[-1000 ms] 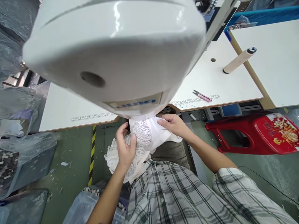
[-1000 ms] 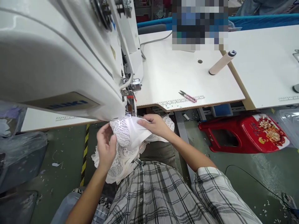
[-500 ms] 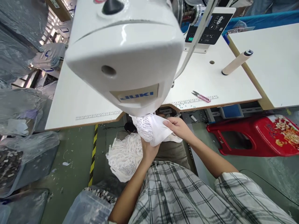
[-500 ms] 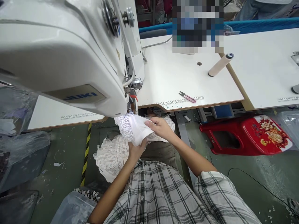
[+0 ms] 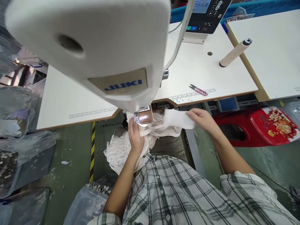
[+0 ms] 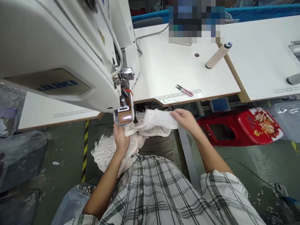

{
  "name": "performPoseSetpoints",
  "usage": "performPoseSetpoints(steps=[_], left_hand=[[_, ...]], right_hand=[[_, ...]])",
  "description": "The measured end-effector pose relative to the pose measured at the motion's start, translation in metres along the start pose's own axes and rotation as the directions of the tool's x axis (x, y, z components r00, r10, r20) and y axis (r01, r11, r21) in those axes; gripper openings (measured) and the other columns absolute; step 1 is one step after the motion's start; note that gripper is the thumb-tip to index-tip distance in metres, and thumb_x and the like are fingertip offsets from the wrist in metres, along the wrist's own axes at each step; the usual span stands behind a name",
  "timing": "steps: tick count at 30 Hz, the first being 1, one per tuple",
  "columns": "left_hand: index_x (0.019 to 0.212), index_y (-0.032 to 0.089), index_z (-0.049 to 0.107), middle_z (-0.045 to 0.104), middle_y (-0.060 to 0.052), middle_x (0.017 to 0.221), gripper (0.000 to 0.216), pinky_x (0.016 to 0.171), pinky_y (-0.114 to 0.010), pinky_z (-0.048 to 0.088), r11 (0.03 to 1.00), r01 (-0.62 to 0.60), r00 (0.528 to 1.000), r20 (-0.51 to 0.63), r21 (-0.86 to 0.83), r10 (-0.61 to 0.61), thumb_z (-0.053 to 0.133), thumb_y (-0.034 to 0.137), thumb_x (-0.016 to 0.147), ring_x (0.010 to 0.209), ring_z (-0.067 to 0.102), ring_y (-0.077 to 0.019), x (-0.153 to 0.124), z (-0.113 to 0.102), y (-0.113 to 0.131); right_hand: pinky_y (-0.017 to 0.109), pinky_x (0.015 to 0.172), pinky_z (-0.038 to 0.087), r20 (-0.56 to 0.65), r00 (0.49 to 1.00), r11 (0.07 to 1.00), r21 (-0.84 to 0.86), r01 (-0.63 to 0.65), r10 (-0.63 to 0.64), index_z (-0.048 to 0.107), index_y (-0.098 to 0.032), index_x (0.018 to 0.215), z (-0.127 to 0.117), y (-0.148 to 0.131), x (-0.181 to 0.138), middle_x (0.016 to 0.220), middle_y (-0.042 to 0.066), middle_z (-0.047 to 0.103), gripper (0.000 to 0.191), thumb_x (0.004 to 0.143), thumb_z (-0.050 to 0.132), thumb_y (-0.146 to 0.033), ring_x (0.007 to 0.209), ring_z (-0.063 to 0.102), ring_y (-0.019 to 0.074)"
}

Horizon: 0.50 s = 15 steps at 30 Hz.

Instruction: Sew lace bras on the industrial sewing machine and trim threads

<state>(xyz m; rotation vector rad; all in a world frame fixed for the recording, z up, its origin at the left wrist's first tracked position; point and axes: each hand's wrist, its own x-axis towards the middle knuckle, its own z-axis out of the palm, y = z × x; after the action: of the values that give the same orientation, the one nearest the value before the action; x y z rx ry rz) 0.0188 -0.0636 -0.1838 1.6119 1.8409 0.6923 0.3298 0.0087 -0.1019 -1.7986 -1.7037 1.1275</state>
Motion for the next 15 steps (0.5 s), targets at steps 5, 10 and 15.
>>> performPoseSetpoints(steps=[5, 10, 15], left_hand=[[0.144, 0.019, 0.049, 0.047, -0.019, 0.153, 0.058, 0.117, -0.058, 0.038, 0.967, -0.201, 0.943, 0.297, 0.157, 0.148, 0.064, 0.029, 0.088, 0.146, 0.041, -0.0395, -0.012, 0.03, 0.019], [0.12, 0.013, 0.061, 0.063, -0.021, 0.127, 0.033, 0.107, -0.046, 0.048, 0.915, 0.028, 0.97, 0.209, 0.403, -0.122, 0.046, 0.033, 0.097, 0.127, 0.058, -0.032, -0.036, -0.029, -0.007], [0.075, 0.017, 0.061, 0.067, -0.016, 0.076, 0.041, 0.066, -0.041, 0.05, 0.706, 0.32, 0.879, 0.08, 0.632, -0.47, 0.049, 0.051, 0.094, 0.076, 0.068, -0.0349, -0.078, -0.096, -0.041]], right_hand=[[0.036, 0.073, 0.049, -0.01, 0.985, 0.796, -0.589, -0.143, 0.17, 0.072, -0.016, 0.094, -0.011, 0.053, 0.004, 0.094, 0.016, 0.073, 0.027, 0.088, 0.056, -0.038, 0.09, 0.067, 0.0311], [0.051, 0.107, 0.045, 0.157, 0.964, 0.829, -0.494, 0.264, -0.213, 0.054, -0.011, 0.138, 0.078, 0.054, 0.016, 0.14, 0.024, 0.058, 0.056, 0.09, 0.059, -0.039, 0.132, 0.053, 0.0369], [0.059, 0.105, 0.044, 0.247, 0.924, 0.826, -0.423, 0.373, -0.291, 0.055, -0.011, 0.135, 0.132, 0.038, 0.029, 0.135, 0.026, 0.059, 0.059, 0.08, 0.069, -0.03, 0.127, 0.054, 0.0432]])
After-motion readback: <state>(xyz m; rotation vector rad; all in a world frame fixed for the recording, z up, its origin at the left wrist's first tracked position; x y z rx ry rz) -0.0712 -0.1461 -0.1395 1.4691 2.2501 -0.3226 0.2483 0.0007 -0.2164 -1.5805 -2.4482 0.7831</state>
